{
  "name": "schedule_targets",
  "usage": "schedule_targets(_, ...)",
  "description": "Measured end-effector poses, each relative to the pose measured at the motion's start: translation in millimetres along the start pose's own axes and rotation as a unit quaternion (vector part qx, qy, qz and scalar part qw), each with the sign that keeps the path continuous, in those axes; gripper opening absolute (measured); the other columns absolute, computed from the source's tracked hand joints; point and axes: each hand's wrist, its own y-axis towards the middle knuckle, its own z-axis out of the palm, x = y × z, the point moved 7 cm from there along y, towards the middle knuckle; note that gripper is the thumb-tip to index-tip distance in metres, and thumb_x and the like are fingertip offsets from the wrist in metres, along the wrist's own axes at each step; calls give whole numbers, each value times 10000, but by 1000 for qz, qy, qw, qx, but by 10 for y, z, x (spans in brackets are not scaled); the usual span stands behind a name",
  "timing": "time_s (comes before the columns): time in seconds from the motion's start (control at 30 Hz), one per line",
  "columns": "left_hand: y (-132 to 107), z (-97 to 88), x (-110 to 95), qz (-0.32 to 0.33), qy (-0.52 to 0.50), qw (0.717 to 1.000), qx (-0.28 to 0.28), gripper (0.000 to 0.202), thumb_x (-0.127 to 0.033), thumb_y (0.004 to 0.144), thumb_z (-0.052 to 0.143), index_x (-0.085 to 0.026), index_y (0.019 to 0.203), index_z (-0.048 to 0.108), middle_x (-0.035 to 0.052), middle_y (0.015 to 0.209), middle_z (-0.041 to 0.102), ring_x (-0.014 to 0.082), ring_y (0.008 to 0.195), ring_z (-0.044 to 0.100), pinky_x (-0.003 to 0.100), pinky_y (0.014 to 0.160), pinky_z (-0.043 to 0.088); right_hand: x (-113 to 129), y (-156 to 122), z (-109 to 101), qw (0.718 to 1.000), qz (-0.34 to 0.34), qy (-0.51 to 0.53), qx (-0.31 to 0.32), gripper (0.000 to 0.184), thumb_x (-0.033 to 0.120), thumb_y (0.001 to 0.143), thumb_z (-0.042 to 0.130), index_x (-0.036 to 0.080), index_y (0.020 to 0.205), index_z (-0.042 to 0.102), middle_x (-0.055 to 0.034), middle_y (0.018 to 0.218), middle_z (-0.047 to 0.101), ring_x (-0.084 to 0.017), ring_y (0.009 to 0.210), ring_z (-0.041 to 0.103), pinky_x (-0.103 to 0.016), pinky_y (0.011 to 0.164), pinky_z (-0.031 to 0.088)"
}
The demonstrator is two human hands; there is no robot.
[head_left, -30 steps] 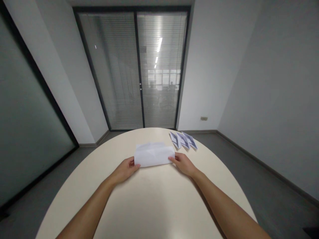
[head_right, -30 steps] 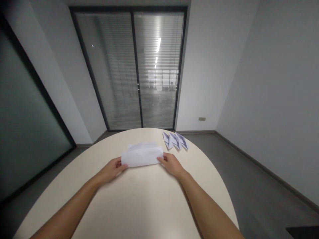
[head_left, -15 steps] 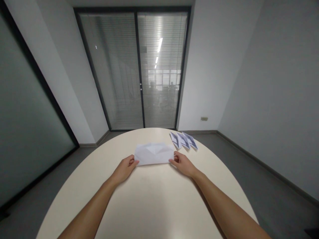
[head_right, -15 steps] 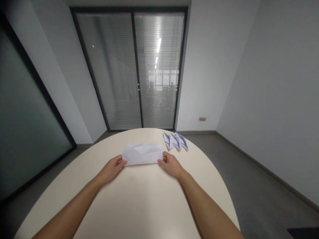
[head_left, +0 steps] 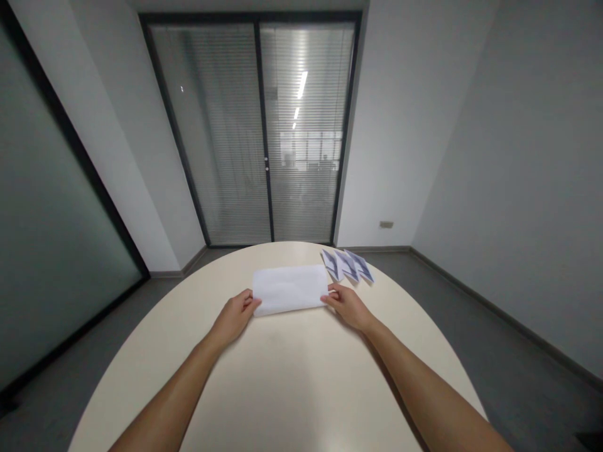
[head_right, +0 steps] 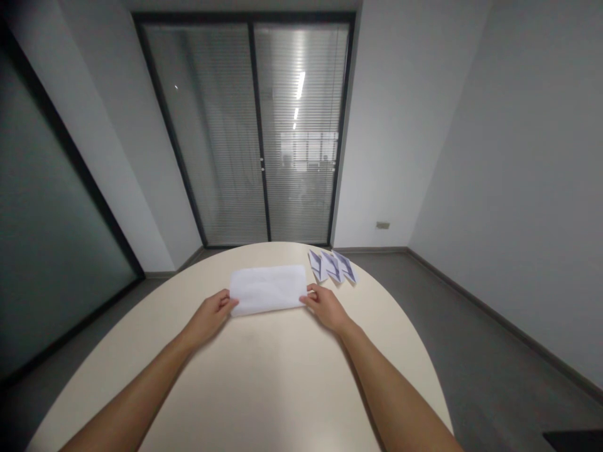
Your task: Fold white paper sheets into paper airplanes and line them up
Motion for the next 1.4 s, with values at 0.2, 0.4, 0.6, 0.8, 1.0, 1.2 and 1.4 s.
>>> schedule_targets(0.2,-31,88,-25,-23,-51,998,27,312,-514,832,582,-209,810,516,-42,639,559,147,607,520,237,562,343,-42,-1,-40,999,-13,-26,-20,365,505,883,600,205,730,458,66,600,400,-117,580,370,-250,555,258)
schedule_targets(0.4,-34,142,90,-59,-70,995,49,434,-525,821,591,-186,1087,541,21,777,696,189,702,623,259,617,401,-124,3,-34,998,-8,-45,-49,311,487,905,570,185,982,565,49,639,512,-140,607,455,-254,579,321)
schedule_targets(0.6,-17,68,107,-38,-7,999,5,746,-431,892,539,-134,1511,245,-10,721,669,186,653,595,272,645,407,-69,-14,-51,997,-9,-51,-65,388,476,921,544,175,1164,554,17,719,599,-164,665,535,-274,640,392)
schedule_targets(0.8,-22,49,89,-25,106,994,-1,746,-351,922,513,-153,1557,177,-36,683,637,178,635,587,259,627,383,-34,-13,-49,994,6,-79,-70,394,458,918,539,165,1180,567,1,734,627,-173,666,565,-279,633,401)
schedule_targets(1.0,-51,88,70,-27,223,974,15,626,-281,918,513,-207,1508,318,-36,719,642,160,665,605,244,608,359,19,-36,-28,990,-2,-133,-49,389,411,929,525,148,1204,606,-37,790,680,-191,715,610,-283,659,416)
schedule_targets(1.2,-72,64,-99,-6,320,947,-5,350,-320,933,488,-209,1236,624,25,813,698,206,799,664,303,731,472,127,-50,-25,984,-14,-174,-28,382,374,927,527,133,1193,658,-61,819,715,-196,728,629,-292,688,428)
schedule_targets(1.4,-150,440,-101,115,313,940,73,567,-412,925,524,-187,1444,476,116,1565,393,283,1452,340,455,1180,300,141,-81,-30,965,4,-262,-21,378,347,933,514,150,1216,669,-88,892,717,-212,827,643,-306,767,457)
